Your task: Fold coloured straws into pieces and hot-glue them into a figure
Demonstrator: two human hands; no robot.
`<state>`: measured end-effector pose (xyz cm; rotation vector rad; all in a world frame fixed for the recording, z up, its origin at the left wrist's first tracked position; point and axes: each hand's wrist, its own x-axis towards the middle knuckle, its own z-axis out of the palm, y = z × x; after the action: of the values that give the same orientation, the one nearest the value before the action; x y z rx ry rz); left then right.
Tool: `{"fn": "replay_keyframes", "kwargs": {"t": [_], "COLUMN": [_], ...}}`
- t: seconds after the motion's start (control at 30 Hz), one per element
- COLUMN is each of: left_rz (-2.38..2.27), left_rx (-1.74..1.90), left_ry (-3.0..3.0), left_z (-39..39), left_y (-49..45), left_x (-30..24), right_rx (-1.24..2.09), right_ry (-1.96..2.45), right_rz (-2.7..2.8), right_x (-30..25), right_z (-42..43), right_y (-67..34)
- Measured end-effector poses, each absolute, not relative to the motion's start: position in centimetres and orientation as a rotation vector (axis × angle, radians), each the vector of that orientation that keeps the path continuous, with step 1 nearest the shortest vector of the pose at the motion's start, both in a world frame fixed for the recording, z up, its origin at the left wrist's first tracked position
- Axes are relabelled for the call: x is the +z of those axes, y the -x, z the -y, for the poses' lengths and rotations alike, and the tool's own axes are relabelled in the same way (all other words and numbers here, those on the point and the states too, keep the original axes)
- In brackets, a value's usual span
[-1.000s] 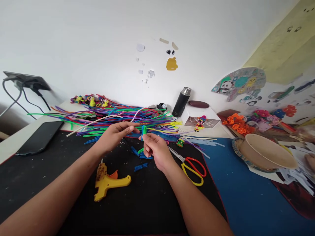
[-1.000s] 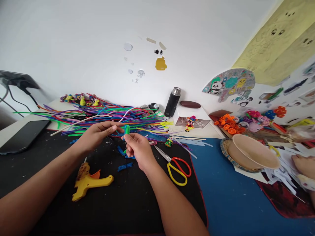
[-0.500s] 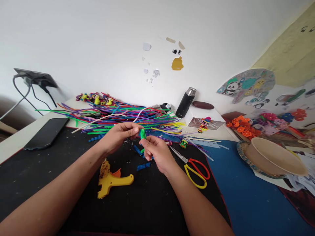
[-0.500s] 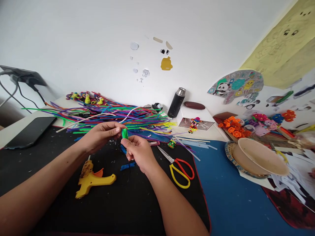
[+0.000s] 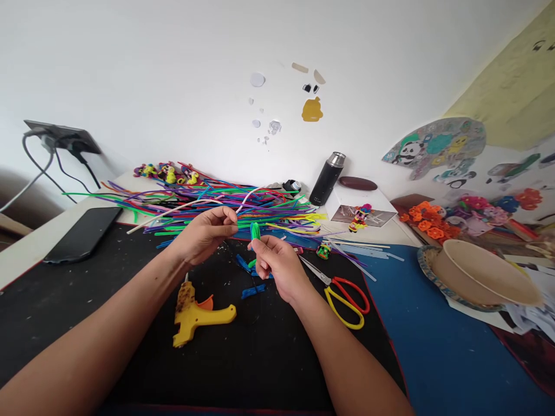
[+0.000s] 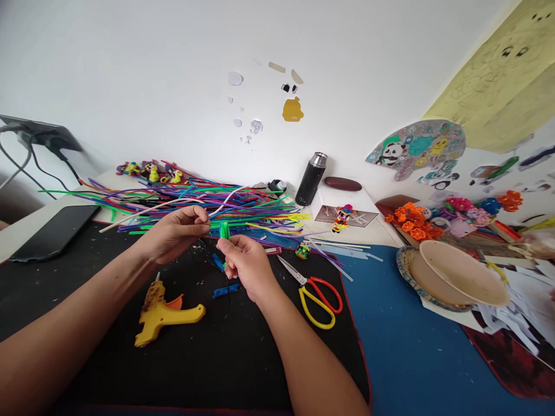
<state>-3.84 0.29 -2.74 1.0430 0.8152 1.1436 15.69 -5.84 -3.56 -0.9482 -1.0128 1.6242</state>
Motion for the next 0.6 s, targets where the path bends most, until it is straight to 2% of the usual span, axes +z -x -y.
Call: {"fn": "replay_keyframes", "kwargs": {"t": [0.6], "left_rz": [-0.768], "left_rx": [1.166], "left_ry": [-0.926], "left_z": [-0.13], "left_y": [3.23], "left_x": [-2.68], "right_rx": [1.576], "right_ry": [0.958], "right_rz": [1.014], "right_x": [-3.36], "right_z": [5.86], "right_y": [-15.61]}}
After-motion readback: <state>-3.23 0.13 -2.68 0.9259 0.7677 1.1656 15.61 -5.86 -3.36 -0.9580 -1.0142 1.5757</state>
